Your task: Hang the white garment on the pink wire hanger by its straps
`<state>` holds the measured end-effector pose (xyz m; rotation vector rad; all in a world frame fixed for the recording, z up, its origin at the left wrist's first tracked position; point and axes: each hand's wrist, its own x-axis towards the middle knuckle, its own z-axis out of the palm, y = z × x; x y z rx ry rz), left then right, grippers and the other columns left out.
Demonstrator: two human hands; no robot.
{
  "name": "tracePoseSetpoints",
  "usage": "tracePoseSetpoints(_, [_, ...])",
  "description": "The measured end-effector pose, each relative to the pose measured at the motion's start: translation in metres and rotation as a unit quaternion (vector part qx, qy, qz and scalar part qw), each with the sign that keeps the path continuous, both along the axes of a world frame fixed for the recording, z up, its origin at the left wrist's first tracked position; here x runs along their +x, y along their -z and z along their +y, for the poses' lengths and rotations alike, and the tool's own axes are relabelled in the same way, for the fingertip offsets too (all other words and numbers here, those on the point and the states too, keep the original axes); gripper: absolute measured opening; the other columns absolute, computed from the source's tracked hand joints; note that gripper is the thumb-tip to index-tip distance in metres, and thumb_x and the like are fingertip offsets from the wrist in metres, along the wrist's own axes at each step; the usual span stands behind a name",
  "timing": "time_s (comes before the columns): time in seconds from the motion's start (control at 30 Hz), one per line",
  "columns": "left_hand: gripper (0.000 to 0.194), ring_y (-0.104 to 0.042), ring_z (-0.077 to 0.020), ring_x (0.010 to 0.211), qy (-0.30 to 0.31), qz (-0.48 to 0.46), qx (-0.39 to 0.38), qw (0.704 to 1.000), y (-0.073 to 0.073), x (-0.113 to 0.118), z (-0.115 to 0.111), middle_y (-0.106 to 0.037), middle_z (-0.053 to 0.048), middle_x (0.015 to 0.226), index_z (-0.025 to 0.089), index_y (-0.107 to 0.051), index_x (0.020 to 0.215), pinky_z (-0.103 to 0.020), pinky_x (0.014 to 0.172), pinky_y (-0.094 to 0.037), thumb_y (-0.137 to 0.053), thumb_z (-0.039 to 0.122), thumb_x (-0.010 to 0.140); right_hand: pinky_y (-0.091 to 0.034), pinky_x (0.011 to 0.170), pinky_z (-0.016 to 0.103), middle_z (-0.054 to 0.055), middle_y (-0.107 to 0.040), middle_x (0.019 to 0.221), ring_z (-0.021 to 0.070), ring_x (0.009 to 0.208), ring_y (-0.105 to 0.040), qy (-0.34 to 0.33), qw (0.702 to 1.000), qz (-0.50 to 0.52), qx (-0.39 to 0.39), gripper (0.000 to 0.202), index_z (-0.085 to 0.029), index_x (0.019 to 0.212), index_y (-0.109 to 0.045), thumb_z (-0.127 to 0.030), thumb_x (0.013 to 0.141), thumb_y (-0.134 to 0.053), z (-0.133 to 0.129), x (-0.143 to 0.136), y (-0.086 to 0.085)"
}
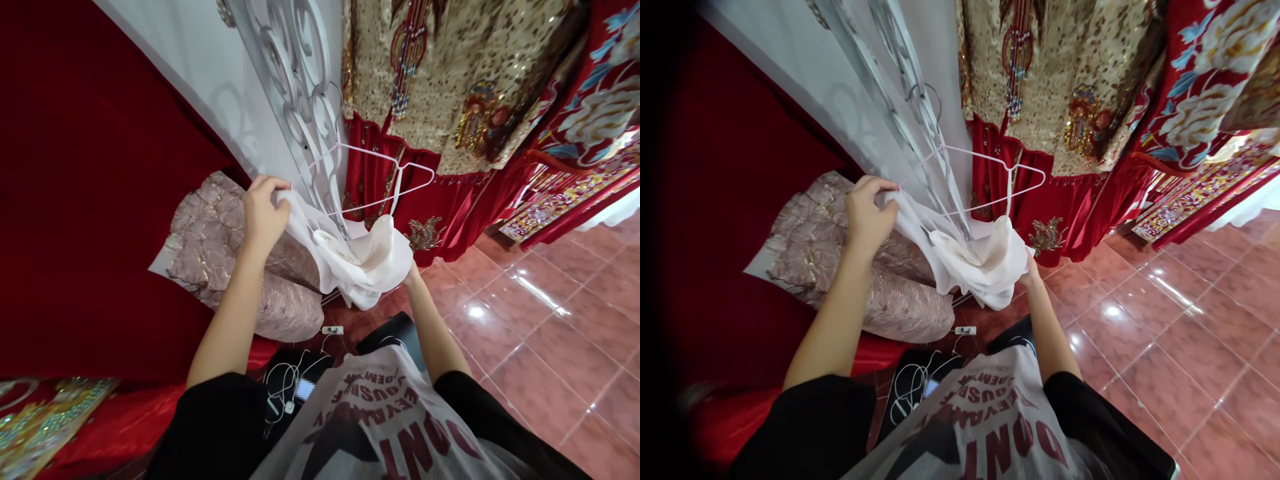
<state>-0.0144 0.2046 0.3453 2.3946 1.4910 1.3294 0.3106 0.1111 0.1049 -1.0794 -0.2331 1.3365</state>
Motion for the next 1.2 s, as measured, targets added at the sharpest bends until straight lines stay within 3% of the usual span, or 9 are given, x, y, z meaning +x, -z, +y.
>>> tracePoseSetpoints(0.13, [0.037, -0.069, -0.0277, 0.114, -0.026, -0.001, 0.026, 0.999, -0.006, -0.009, -0.001, -0.07, -0.007, 0.111, 0.022, -0.075, 0.097, -0.045, 0.108, -0.056, -0.059, -0.005, 0.076, -0.068, 0.085, 0.035, 0.002, -0.08, 0.079, 0.022, 0.081, -0.079, 0.009, 0.997, 0.073, -0.012, 0.011, -0.024, 0.094, -0.071, -0.025, 0.087, -0.062, 0.025, 0.033, -0.013])
tracePoseSetpoints(0.3, [0.035, -0.07, -0.026, 0.101, -0.061, -0.017, 0.006, 0.998, -0.011, -0.027, -0.006, -0.07, -0.006, 0.102, 0.023, -0.075, 0.093, -0.046, 0.101, -0.059, -0.059, -0.003, 0.075, -0.068, 0.089, 0.044, 0.006, -0.08, 0.08, 0.0278, 0.086, -0.08, 0.035, 0.995, 0.079, 0.046, 0.009, -0.025, 0.09, -0.069, -0.033, 0.087, -0.068, 0.022, 0.068, -0.039])
tracePoseSetpoints(0.47, [0.034, -0.073, -0.0236, 0.103, -0.033, -0.052, -0.029, 0.998, -0.009, -0.019, 0.002, -0.074, -0.006, 0.109, 0.024, -0.074, 0.102, -0.04, 0.094, -0.062, -0.059, 0.003, 0.081, -0.066, 0.086, 0.051, 0.008, -0.075, 0.076, 0.0319, 0.084, -0.075, -0.006, 0.997, 0.005, 0.077, 0.02, -0.023, 0.089, -0.071, -0.041, 0.081, -0.068, 0.022, 0.057, -0.075])
tracePoseSetpoints(0.57, [0.029, -0.073, -0.0239, 0.109, -0.017, -0.055, -0.038, 0.998, -0.006, -0.006, 0.007, -0.074, -0.008, 0.116, 0.023, -0.072, 0.11, -0.037, 0.092, -0.062, -0.065, 0.009, 0.086, -0.064, 0.088, 0.047, 0.003, -0.064, 0.067, 0.0272, 0.077, -0.07, 0.02, 0.991, -0.01, 0.134, 0.024, -0.026, 0.073, -0.056, -0.045, 0.077, -0.069, 0.025, 0.041, -0.092])
tracePoseSetpoints(0.63, [0.025, -0.072, -0.0243, 0.109, -0.017, -0.04, -0.034, 0.998, -0.006, 0.001, 0.007, -0.073, -0.008, 0.115, 0.022, -0.071, 0.11, -0.039, 0.096, -0.061, -0.07, 0.013, 0.087, -0.063, 0.09, 0.046, 0.002, -0.062, 0.069, 0.0259, 0.079, -0.069, 0.041, 0.983, -0.016, 0.178, 0.029, -0.027, 0.072, -0.051, -0.048, 0.076, -0.07, 0.027, 0.033, -0.099])
tracePoseSetpoints(0.73, [0.02, -0.07, -0.0257, 0.11, -0.027, -0.015, -0.017, 0.999, -0.008, 0.005, 0.003, -0.071, -0.008, 0.115, 0.023, -0.071, 0.107, -0.042, 0.103, -0.058, -0.072, 0.014, 0.089, -0.061, 0.094, 0.048, 0.003, -0.064, 0.075, 0.0282, 0.087, -0.07, 0.058, 0.977, -0.037, 0.202, 0.027, -0.027, 0.076, -0.056, -0.052, 0.076, -0.067, 0.026, 0.028, -0.107])
tracePoseSetpoints(0.93, [0.013, -0.065, -0.0288, 0.124, -0.018, -0.022, 0.02, 0.999, -0.006, 0.001, -0.016, -0.069, -0.01, 0.119, 0.023, -0.07, 0.104, -0.046, 0.11, -0.055, -0.068, 0.017, 0.093, -0.06, 0.101, 0.049, 0.002, -0.059, 0.075, 0.0264, 0.09, -0.07, 0.124, 0.954, -0.063, 0.265, 0.027, -0.028, 0.077, -0.051, -0.05, 0.076, -0.067, 0.022, 0.045, -0.122])
tracePoseSetpoints(1.07, [0.023, -0.065, -0.0267, 0.124, -0.045, -0.063, 0.016, 0.997, 0.009, -0.009, -0.024, -0.067, -0.012, 0.127, 0.024, -0.068, 0.111, -0.042, 0.102, -0.058, -0.054, 0.013, 0.097, -0.062, 0.096, 0.053, 0.007, -0.068, 0.083, 0.0314, 0.097, -0.073, 0.063, 0.97, -0.089, 0.219, 0.034, -0.026, 0.084, -0.059, -0.06, 0.079, -0.066, 0.02, 0.051, -0.124])
tracePoseSetpoints(1.2, [0.026, -0.066, -0.0262, 0.115, -0.067, -0.081, -0.026, 0.994, 0.029, -0.026, -0.017, -0.066, -0.012, 0.125, 0.024, -0.062, 0.117, -0.041, 0.102, -0.056, -0.066, 0.019, 0.091, -0.064, 0.086, 0.05, 0.002, -0.072, 0.083, 0.028, 0.081, -0.073, -0.03, 0.979, -0.145, 0.137, 0.044, -0.024, 0.109, -0.069, -0.036, 0.067, -0.077, 0.016, 0.06, -0.132])
